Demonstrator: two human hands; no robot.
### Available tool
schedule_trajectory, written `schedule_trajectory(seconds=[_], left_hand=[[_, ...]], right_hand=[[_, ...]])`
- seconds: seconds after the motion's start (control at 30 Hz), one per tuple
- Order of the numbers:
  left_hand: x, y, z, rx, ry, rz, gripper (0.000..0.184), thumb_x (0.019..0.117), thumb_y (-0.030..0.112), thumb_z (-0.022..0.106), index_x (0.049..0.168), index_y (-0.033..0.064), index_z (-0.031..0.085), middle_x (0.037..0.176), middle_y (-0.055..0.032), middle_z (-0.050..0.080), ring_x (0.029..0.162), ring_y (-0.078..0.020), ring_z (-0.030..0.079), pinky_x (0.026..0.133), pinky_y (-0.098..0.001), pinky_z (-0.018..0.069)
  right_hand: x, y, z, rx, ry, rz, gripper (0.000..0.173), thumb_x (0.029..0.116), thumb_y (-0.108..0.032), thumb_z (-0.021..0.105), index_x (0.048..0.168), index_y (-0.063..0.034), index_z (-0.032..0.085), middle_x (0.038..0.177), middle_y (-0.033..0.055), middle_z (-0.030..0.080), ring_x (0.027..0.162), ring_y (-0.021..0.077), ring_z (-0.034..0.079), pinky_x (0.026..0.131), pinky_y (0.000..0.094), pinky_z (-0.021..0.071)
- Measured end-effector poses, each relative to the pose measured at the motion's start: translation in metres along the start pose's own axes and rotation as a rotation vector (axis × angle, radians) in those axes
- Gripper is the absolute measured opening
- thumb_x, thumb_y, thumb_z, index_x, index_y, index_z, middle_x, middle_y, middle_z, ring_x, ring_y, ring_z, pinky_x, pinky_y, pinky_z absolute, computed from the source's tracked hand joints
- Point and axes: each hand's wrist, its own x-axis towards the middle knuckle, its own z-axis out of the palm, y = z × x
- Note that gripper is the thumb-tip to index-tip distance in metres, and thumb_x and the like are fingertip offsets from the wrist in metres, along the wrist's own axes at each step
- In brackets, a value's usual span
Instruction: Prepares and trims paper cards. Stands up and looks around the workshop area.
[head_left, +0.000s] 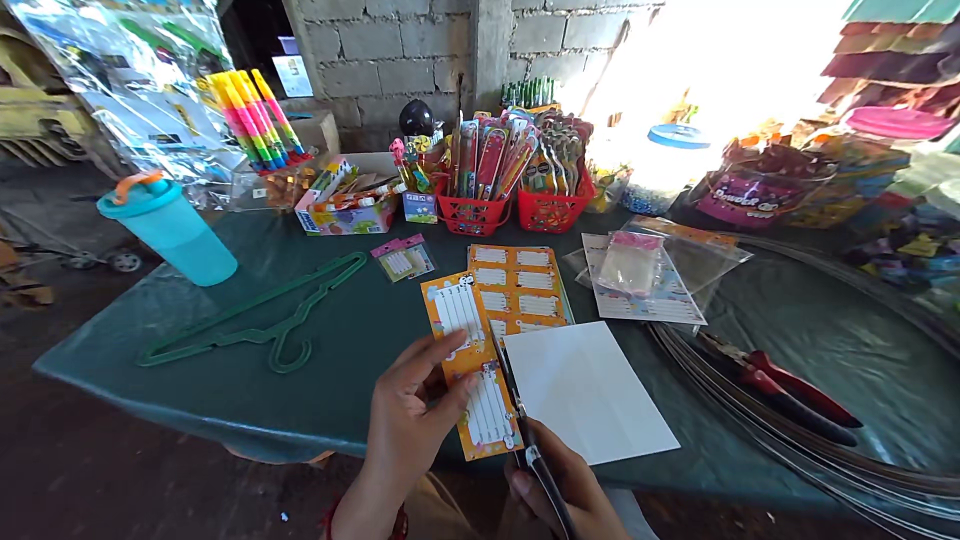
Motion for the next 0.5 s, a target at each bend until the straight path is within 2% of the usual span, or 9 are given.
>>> schedule_trajectory(seconds=[0.33,0.5], left_hand=[[-0.0015,0.0009,0.0031,0.006,0.005,0.004,0.041,0.0860,0.000,0.075,0.126,-0.0042,0.067,0.123,-0.0071,0.066,0.086,-0.0044,0.072,0.074,-0.0196,0.0627],[-0.0025,0.0016,0.0031,-0.001,0.004,0.000,0.041,0.0862,-0.001,0.074,0.126,-0.0038,0.067,0.124,-0.0074,0.066,0.085,-0.0051,0.072,0.074,-0.0201,0.0629]], right_hand=[[-0.0015,0.0019,0.0022,-0.039,0.038,-0.011,0.048,0.1004,-0.018,0.060,0.136,0.0106,0.046,0.090,-0.0061,0.066,0.073,-0.0068,0.058,0.065,0.0131,0.0507],[-0.0014,0.0015,0.0030,-0.025,0.038,-0.006,0.049,0.1010,-0.022,0.060,0.137,0.0091,0.046,0.088,-0.0071,0.066,0.072,-0.0066,0.058,0.065,0.0136,0.0507]])
